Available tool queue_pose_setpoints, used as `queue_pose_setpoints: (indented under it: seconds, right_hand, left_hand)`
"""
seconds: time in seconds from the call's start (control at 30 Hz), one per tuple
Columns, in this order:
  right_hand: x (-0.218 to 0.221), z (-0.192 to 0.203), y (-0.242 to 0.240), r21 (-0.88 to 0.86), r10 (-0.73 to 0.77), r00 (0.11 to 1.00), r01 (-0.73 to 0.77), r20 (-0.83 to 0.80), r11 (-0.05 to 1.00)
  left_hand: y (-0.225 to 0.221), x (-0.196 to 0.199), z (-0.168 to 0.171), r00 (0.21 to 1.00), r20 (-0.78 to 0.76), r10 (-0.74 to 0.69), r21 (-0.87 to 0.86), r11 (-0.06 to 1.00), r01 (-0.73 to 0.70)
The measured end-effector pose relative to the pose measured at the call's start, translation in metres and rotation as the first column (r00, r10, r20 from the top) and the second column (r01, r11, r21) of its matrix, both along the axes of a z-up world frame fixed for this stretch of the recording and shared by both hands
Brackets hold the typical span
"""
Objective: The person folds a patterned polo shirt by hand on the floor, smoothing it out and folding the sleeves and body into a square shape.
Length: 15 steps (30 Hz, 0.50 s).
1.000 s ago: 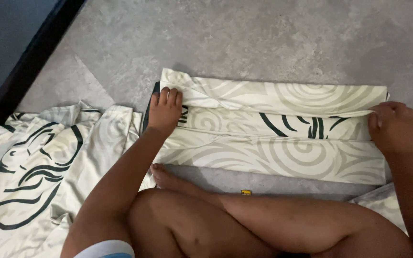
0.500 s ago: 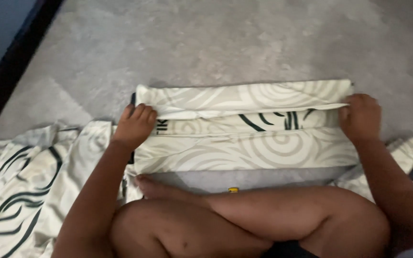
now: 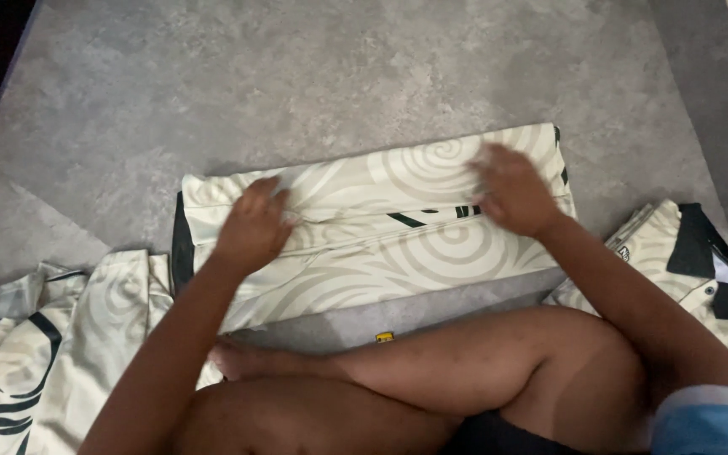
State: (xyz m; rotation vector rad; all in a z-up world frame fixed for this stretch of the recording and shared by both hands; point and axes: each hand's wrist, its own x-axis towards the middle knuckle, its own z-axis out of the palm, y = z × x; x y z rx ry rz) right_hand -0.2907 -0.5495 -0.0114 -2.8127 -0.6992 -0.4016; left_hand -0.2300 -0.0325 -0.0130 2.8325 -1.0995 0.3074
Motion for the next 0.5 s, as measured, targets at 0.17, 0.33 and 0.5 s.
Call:
queue_pose_setpoints:
  seconds: [0.17,0.33,0.5]
  right_hand:
    - [0.018,0.017,0.054,-0.251,-0.169,0.856,0.047,-0.488,0.967]
    - [0.03,-0.014,0.005,-0.341,-0.367,0.861,0.247,-0.352,0.907]
    - [0.025,-0.023,-0.051,-0.305,-0.684,0.708,0.621,-0.179,0.722]
  left_hand:
    - [-0.067,0.001,0.002,0.951,-0.254,0.174,0.053,0.985,-0.166]
    - [-0.058,-0.004,-0.031,0.951,-0.171,0.256,0.06,0.966,-0.25]
    - [-0.047,-0.009,-0.024,0.93,-0.262,0.259,0.048,0.966,-0.255]
